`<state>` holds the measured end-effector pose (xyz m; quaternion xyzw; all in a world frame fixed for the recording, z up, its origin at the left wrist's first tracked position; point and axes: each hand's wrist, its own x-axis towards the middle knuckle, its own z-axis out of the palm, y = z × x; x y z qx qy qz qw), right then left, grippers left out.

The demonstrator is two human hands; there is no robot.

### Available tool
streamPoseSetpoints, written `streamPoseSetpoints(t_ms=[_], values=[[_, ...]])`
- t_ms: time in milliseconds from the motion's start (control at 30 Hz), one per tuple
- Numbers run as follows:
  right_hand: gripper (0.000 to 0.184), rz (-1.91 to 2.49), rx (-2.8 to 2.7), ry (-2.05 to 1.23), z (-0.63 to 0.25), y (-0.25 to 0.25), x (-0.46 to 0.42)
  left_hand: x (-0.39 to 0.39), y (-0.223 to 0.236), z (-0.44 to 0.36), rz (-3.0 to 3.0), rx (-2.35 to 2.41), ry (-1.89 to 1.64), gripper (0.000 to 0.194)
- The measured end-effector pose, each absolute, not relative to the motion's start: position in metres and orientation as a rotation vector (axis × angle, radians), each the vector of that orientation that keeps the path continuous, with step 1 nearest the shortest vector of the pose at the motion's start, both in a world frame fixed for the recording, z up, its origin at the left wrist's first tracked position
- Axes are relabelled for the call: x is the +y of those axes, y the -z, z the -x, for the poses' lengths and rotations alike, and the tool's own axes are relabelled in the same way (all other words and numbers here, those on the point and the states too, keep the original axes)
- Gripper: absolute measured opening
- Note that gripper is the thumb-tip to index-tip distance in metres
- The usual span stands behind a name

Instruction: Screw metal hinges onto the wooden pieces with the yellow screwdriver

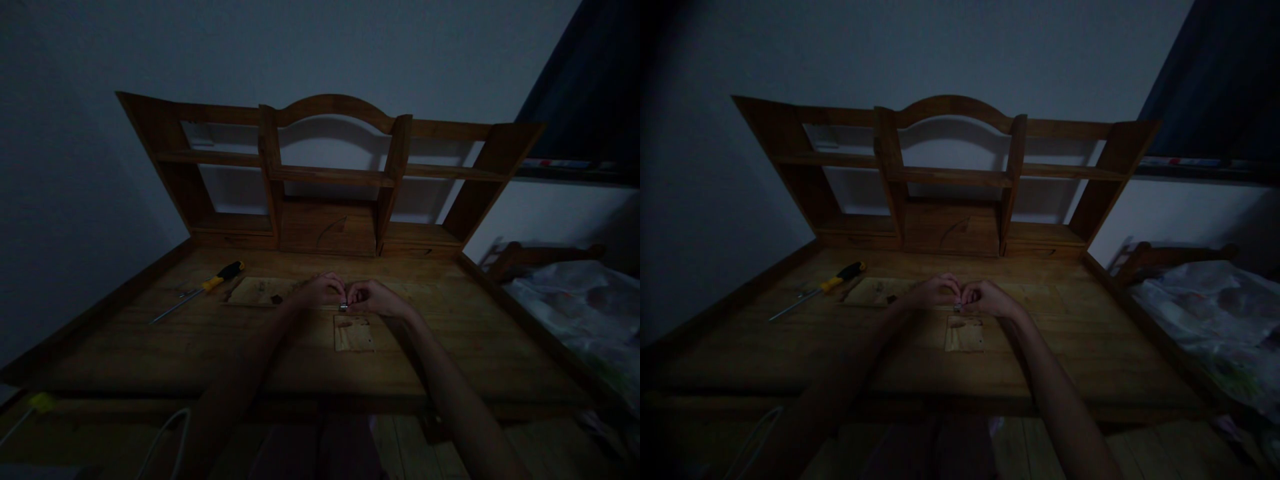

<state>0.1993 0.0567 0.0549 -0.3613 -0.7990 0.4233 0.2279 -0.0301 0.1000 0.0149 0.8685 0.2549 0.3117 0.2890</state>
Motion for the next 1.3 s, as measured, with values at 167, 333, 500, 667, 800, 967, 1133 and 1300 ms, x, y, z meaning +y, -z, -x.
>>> streamPoseSetpoints(t_ms=[167, 333, 500, 667, 800, 967, 1133, 1300], values=[[0.031, 0.988, -2.213, -1.155, -0.199, -0.055, 0.057, 0.1, -0.015, 0.031, -2.327, 0.694, -0.82, 0.029], [0.033, 1.002, -2.207, -1.116, -0.199, -0.054, 0.056, 0.099, -0.019, 0.031, -2.336, 0.686, -0.784, 0.032], [0.034, 1.019, -2.195, -1.095, -0.2, -0.054, 0.056, 0.098, -0.02, 0.03, -2.301, 0.676, -0.811, 0.035], [0.031, 1.009, -2.227, -1.057, -0.2, -0.053, 0.055, 0.097, -0.021, 0.03, -2.308, 0.682, -0.799, 0.031], [0.027, 0.979, -2.262, -1.002, -0.201, -0.054, 0.054, 0.097, -0.022, 0.029, -2.316, 0.684, -0.787, 0.031], [0.019, 0.95, -2.392, -0.798, -0.202, -0.058, 0.053, 0.1, -0.02, 0.029, -2.327, 0.617, -0.81, 0.031], [0.014, 0.942, -2.469, -0.729, -0.203, -0.059, 0.054, 0.101, -0.019, 0.03, -2.296, 0.576, -0.811, 0.035], [0.01, 0.948, -2.49, -0.674, -0.202, -0.06, 0.056, 0.091, -0.027, 0.025, -2.284, 0.641, -0.85, 0.03]])
